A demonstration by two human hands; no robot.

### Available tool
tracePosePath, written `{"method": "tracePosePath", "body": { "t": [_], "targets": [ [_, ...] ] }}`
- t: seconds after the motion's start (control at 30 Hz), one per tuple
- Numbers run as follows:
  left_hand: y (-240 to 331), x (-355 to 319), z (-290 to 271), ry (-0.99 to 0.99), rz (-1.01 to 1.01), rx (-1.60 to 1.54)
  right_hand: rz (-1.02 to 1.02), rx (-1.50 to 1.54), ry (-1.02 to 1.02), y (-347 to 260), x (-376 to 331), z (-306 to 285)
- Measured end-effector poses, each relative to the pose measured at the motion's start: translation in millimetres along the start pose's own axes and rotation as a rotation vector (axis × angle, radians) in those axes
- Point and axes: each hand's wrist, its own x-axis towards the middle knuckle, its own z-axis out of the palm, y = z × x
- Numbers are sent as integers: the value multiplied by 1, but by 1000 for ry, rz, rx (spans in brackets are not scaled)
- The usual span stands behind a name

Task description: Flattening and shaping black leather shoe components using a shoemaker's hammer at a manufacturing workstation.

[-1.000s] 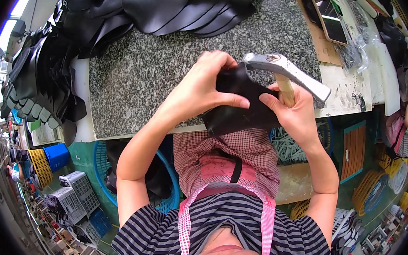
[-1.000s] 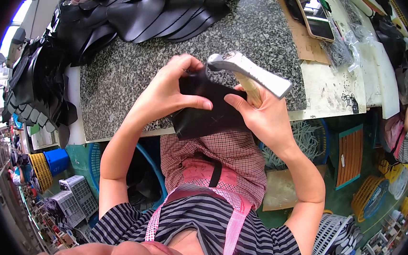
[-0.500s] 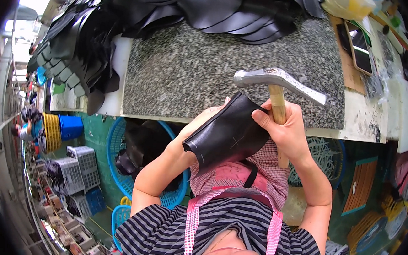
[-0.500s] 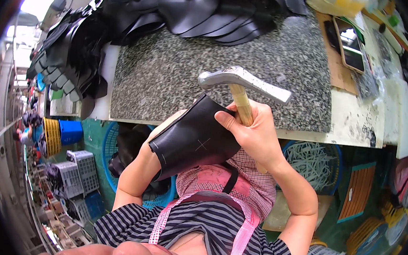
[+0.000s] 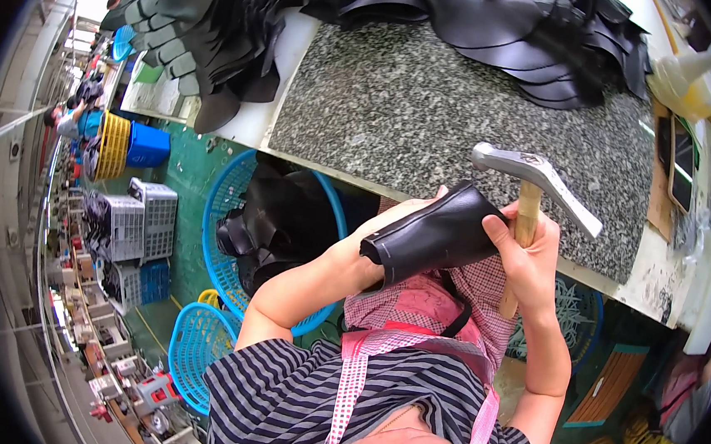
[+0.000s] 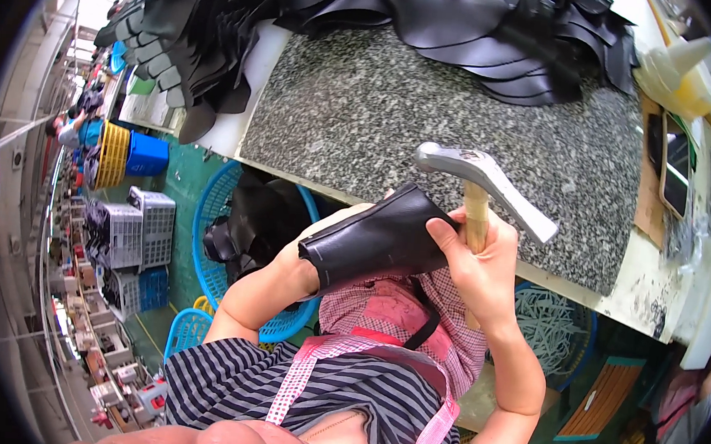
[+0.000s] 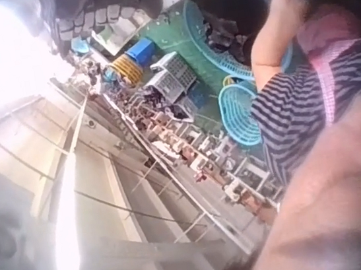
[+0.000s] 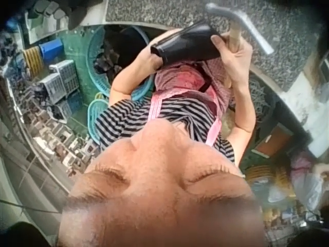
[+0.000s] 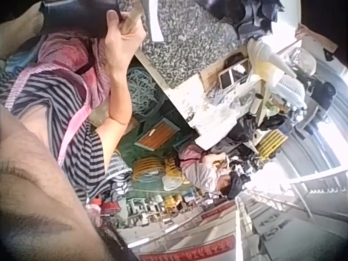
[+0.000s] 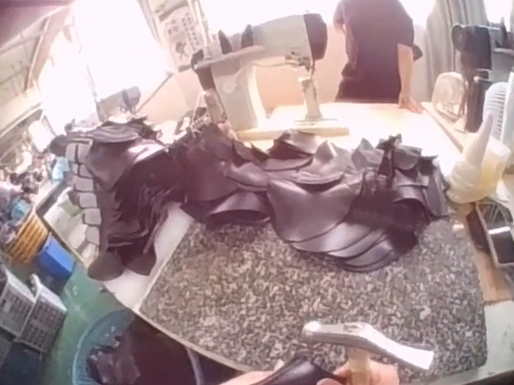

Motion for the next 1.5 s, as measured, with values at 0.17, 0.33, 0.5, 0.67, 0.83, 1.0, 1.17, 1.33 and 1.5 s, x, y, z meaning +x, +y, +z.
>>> {"method": "tracePosePath", "body": {
  "t": [0.17,0.33,0.5,0.67,0.83,1.0,1.17,1.33,1.5],
  "targets": [
    [-7,10,-37,-3,-108,-317,-6,-50,27,-3,-1,4],
    [-16,-1,-50,-7,57,-167,7,-35,-55,-1,3,19],
    [18,-95,-144,458,698,620,-47,-226,-31,-2,-8,0],
    [32,-267,-333,1233,1075,936,-40,-115,-5,15,-6,-13],
    [41,-214,-299,2118,896,1543,-68,-219,45,19,-10,-26],
    [87,-108,-150,1271,1641,1623,-72,-213,-27,7,-6,-26],
    [150,16,0,350,1655,1879,51,-201,-74,-29,10,-47],
    [186,144,69,130,1716,2118,-24,-391,35,-56,62,-59],
    [256,217,85,321,1772,2210,-121,-589,140,-62,142,-59]
  ]
}}
